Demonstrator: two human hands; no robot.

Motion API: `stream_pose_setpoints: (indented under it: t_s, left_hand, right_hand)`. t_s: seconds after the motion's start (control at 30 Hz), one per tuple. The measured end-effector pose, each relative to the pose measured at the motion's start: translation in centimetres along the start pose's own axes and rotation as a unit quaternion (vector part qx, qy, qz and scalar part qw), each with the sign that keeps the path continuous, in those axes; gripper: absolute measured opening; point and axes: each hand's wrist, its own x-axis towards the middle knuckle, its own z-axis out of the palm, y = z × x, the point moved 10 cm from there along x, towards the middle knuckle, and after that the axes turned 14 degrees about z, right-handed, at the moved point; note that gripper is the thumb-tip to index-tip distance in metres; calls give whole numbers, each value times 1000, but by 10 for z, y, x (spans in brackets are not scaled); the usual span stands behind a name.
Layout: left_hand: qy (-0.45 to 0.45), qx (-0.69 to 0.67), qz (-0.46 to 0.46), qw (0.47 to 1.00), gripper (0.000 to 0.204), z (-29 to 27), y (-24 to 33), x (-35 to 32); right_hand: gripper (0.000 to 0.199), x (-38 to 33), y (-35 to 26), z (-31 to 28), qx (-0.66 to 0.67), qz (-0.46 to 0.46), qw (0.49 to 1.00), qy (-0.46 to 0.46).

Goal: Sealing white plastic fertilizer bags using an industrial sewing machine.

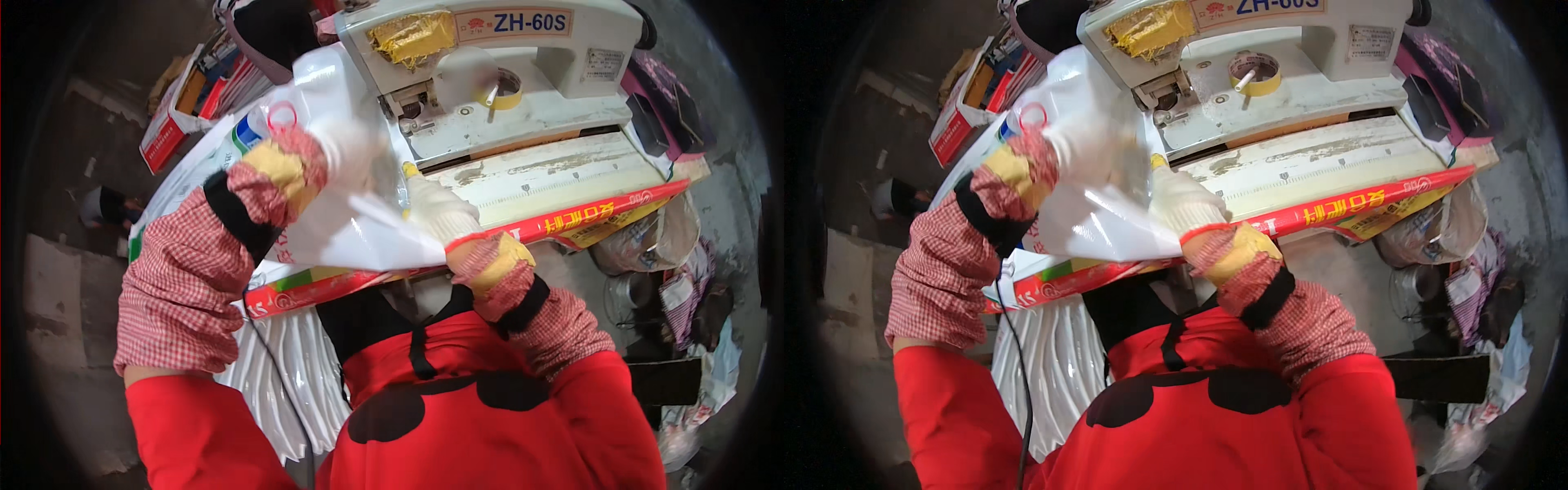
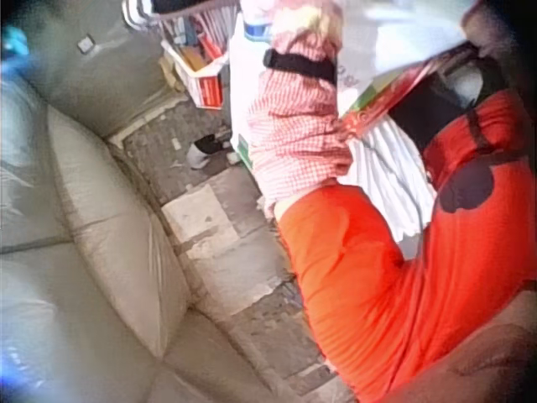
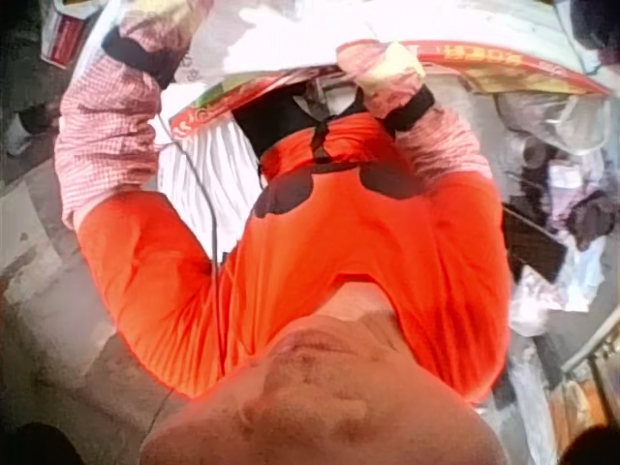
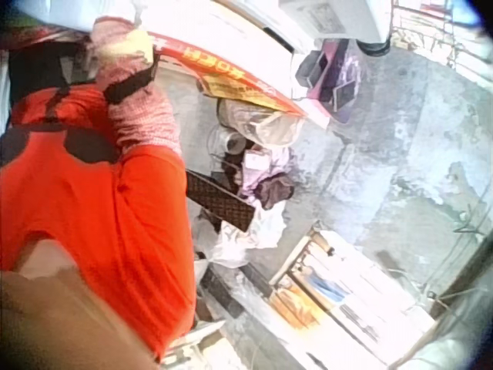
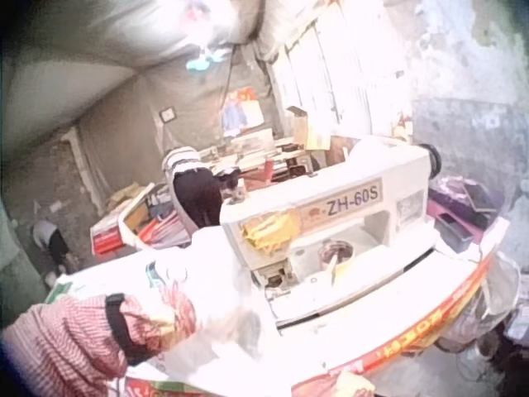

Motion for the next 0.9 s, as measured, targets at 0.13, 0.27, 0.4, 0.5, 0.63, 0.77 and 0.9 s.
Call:
stream_pose_setpoints:
  t_s: [0.13,0.27,0.4,0.5,0.63,0.77,0.9]
  left_hand:
    - [-198,11,15,980,24,94,23,-25]
    - [-31,-26,9,999,20,72,19,-38]
    - [173,-122,-58,976,20,21,-9,-44]
    - [189,-152,-85,966,22,16,-17,-38]
    - [37,-157,87,983,33,47,11,-22]
    - [-38,-396,173,901,50,62,11,-16]
    - [-54,-368,160,914,49,52,-10,6]
  right_hand:
    - [65,-17,12,1,81,-21,996,43]
    - [72,-14,33,10,164,-59,984,45]
    - [58,28,37,16,275,-61,959,-24]
    - [48,60,27,30,350,-55,928,-114]
    - [41,75,32,40,187,-17,975,-122]
    - [37,71,19,15,157,-68,984,-39]
    - [26,73,18,34,374,56,902,-207]
